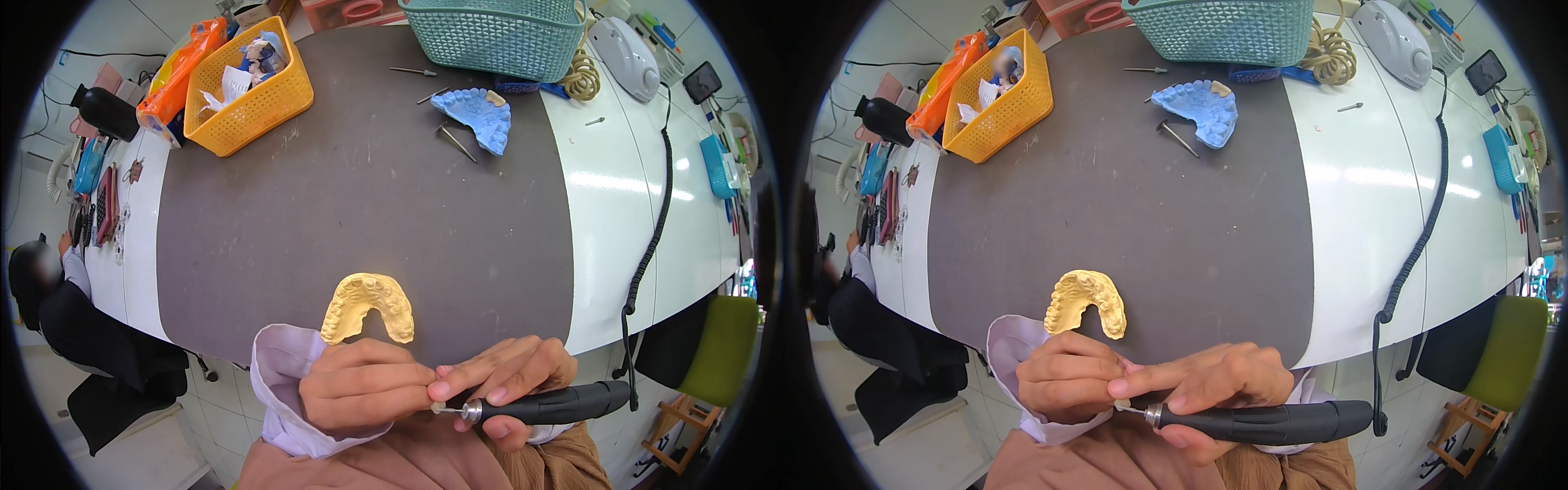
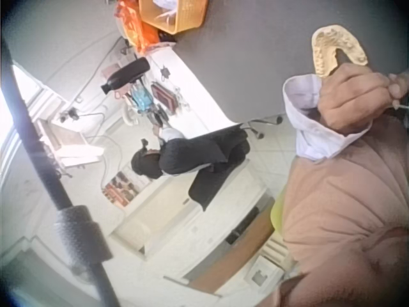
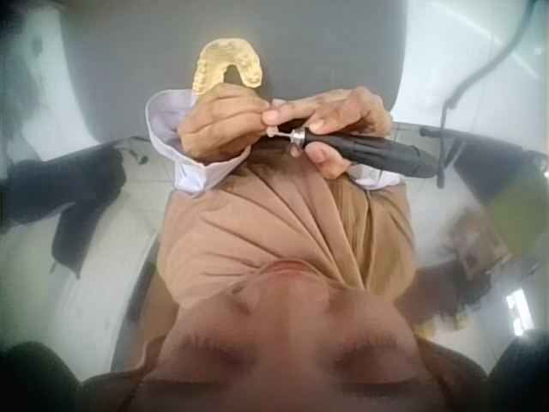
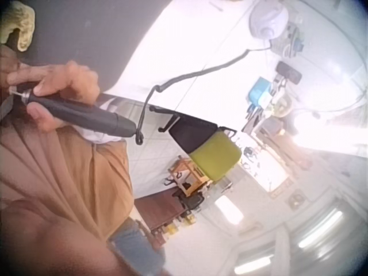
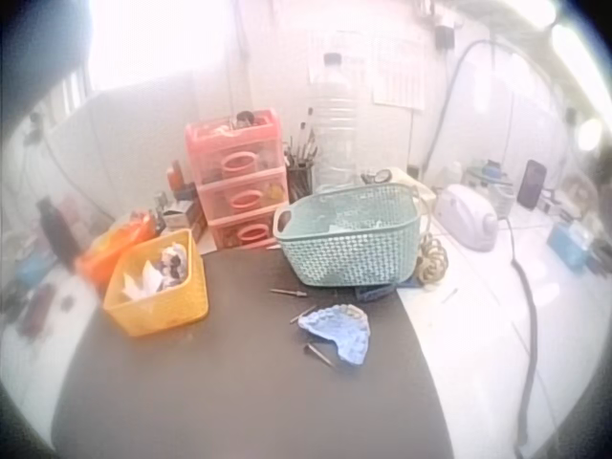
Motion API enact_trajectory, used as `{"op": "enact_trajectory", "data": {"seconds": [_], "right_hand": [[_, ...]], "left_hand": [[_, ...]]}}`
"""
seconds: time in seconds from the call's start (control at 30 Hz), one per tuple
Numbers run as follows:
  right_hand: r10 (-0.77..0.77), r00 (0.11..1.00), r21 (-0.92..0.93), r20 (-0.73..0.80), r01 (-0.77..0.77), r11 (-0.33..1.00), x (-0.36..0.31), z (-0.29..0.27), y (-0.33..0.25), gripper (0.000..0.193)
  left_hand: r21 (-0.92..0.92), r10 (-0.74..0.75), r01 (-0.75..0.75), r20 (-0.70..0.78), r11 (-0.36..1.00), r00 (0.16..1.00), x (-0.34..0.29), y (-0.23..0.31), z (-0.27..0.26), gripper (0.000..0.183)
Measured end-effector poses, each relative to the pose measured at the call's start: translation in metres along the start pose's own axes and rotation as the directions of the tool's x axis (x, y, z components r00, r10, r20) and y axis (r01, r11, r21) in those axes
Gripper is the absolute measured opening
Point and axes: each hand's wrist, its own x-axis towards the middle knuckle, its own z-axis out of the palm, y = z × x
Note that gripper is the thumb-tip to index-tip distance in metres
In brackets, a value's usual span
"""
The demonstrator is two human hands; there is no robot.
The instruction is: The person uses a rotary tool to grind and shape a small white object held in their left hand. They then pick up a yellow dental mold and use the rotary tool to work on its surface. The person alternates between grinding the small object and the mold, occasionally placing the tool on the table to inspect the items.
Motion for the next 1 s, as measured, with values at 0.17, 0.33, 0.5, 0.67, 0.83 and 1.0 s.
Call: {"op": "enact_trajectory", "data": {"seconds": [0.17, 0.33, 0.5, 0.67, 0.83, 1.0], "right_hand": [[0.062, 0.998, 0.039, -0.005, -0.061, 0.997, -0.0015, 0.0008, -0.0019, 0.024], [0.023, 0.999, 0.002, 0.032, -0.023, 1.000, -0.0034, -0.0031, 0.0004, 0.025], [0.056, 0.998, 0.045, 0.005, -0.057, 0.997, -0.0045, -0.0010, -0.0008, 0.025], [0.035, 0.999, 0.021, 0.015, -0.035, 0.999, -0.0060, -0.0018, 0.0011, 0.026], [0.062, 0.998, 0.049, 0.030, -0.064, 0.997, -0.0033, -0.0017, -0.0031, 0.026], [0.036, 0.999, 0.030, 0.037, -0.037, 0.999, -0.0047, -0.0031, 0.0005, 0.026]], "left_hand": [[-0.001, -0.004, 0.004, -0.018, 1.000, 1.000, -0.0005, 0.0010, 0.0014, 0.024], [-0.017, -0.012, 0.012, -0.043, 1.000, 0.999, -0.0019, 0.0013, 0.0034, 0.023], [-0.016, -0.023, 0.022, -0.057, 1.000, 0.998, -0.0011, 0.0026, 0.0044, 0.022], [-0.022, -0.028, 0.026, -0.064, 0.999, 0.998, -0.0004, 0.0035, 0.0046, 0.021], [-0.039, -0.023, 0.021, -0.048, 0.999, 0.999, 0.0004, 0.0025, 0.0030, 0.020], [-0.031, -0.019, 0.017, -0.057, 0.999, 0.998, -0.0007, 0.0022, 0.0046, 0.021]]}}
